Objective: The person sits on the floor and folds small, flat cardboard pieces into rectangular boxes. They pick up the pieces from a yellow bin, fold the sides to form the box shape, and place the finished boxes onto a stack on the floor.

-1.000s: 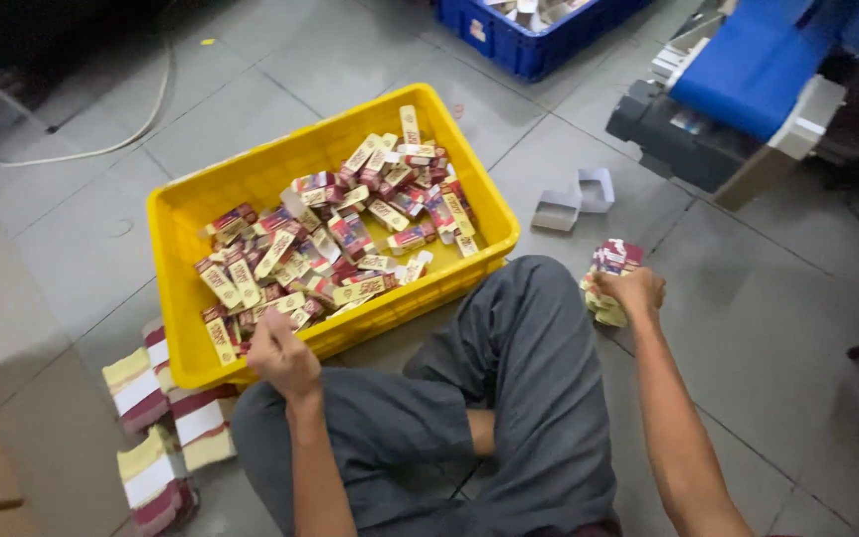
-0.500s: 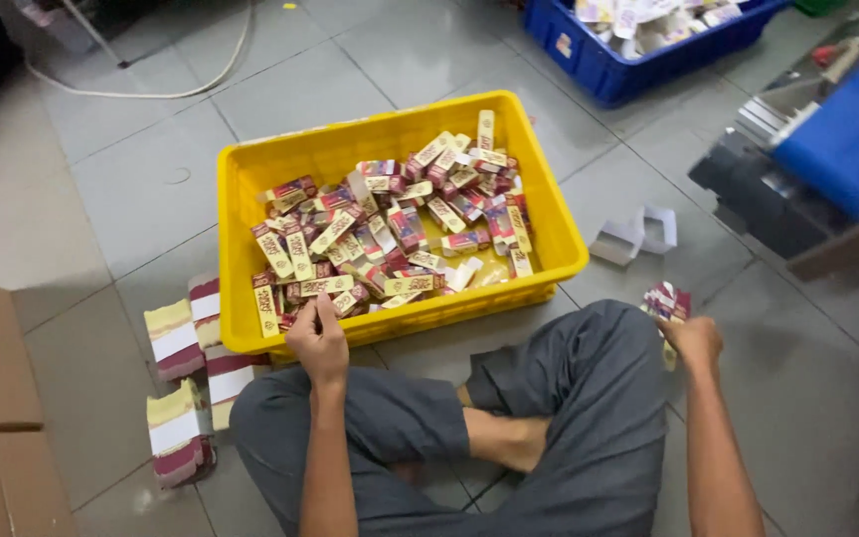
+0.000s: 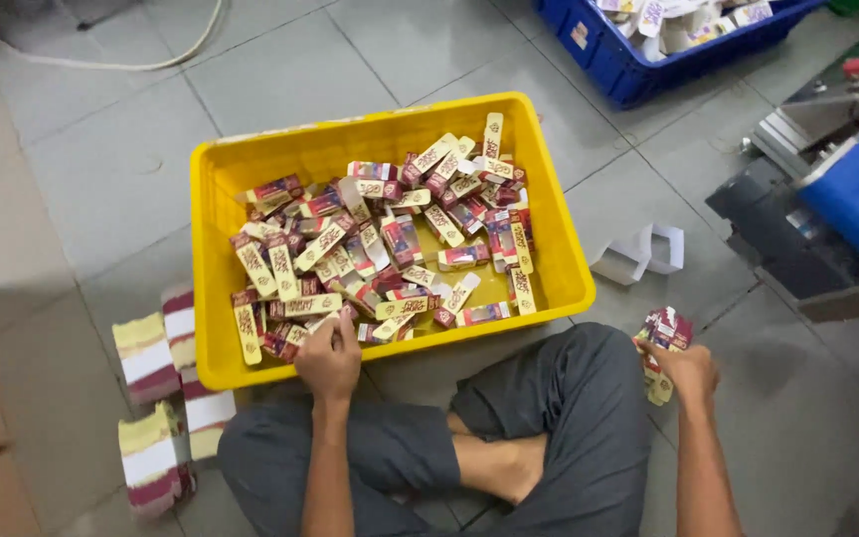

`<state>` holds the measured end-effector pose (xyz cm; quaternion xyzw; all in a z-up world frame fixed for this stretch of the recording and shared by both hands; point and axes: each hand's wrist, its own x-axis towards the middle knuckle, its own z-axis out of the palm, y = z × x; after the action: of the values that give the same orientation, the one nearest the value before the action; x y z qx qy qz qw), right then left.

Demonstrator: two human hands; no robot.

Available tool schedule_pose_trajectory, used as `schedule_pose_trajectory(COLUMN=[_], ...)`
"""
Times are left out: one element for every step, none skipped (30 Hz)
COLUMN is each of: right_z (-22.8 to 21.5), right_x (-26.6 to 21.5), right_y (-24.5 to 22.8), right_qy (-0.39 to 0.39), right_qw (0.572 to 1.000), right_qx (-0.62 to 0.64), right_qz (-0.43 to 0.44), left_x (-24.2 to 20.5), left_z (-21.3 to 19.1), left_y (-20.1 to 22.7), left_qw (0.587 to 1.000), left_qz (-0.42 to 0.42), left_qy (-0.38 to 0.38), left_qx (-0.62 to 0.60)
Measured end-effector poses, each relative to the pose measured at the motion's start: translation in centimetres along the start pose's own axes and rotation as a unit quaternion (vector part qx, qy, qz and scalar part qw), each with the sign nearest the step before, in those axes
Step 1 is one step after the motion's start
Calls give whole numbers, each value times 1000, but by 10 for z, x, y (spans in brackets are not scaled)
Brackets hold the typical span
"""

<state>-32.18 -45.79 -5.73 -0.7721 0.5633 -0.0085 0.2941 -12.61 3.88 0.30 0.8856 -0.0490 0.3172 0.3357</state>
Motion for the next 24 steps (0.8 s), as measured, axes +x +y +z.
schedule_pose_trajectory(right_z=[3, 3, 2, 5, 8, 11, 17, 23, 30, 34, 37, 39, 41, 44, 47, 58, 70, 82, 82, 84, 86, 95, 103, 112], right_x=[2, 0, -1, -2, -5, -4, 3, 9, 14, 18, 20, 24, 25, 27, 29, 54, 78, 100, 107, 116, 126, 148, 170, 192], right_y=[-8, -8, -8, -7, -5, -9, -2, 4, 9, 11, 13, 14, 19, 21, 24, 37, 49, 66, 71, 72, 74, 80, 86, 94], right_qy=[0, -8, -15, -10, -7, -5, -1, -1, -2, 0, 10, 18, 18, 22, 26, 23, 30, 35, 30, 31, 31, 28, 39, 51], right_qw=[1000, 1000, 1000, 1000, 999, 999, 998, 997, 995, 995, 995, 996, 996, 997, 997, 998, 999, 999, 999, 1000, 999, 999, 999, 998], right_qx=[5, 3, 1, 6, 20, 32, 36, 59, 83, 83, 79, 70, 67, 62, 58, 55, 30, 3, -1, -6, -11, -12, -29, -44], right_qz=[9, 11, 13, 26, 34, 36, 42, 50, 58, 57, 59, 57, 52, 45, 39, 29, 24, 20, 13, 4, -5, -11, -8, -1], left_x=[-2, -6, -11, -9, -8, -7, -10, -16, -21, -19, -17, -19, -17, -14, -13, -13, -13, -17, -20, -17, -15, -11, -8, -4], left_z=[4, 8, 12, 11, 9, 6, 13, 17, 21, 22, 22, 20, 21, 20, 18, 24, 29, 32, 26, 24, 22, 15, 10, 6], left_y=[-5, -10, -14, -10, -6, -3, -10, -17, -25, -25, -25, -25, -22, -20, -18, -21, -23, -26, -24, -21, -18, -12, -6, 1], left_qw=[1000, 999, 995, 995, 997, 998, 998, 998, 996, 996, 997, 998, 998, 997, 994, 995, 993, 990, 990, 991, 991, 990, 988, 979], left_qz=[8, 34, 60, 70, 57, 40, 46, 41, 37, 37, 30, 17, 12, 38, 64, 57, 58, 58, 50, 41, 31, 27, -24, -72], left_qy=[-6, -2, 4, -4, -13, -17, -20, -12, -4, -3, -16, -27, -24, -13, -2, 5, 16, 24, 27, 9, -9, -5, -74, -145], left_qx=[-1, 37, 75, 67, 52, 39, 34, 55, 77, 75, 66, 58, 59, 71, 84, 87, 104, 123, 129, 130, 131, 135, 130, 122])
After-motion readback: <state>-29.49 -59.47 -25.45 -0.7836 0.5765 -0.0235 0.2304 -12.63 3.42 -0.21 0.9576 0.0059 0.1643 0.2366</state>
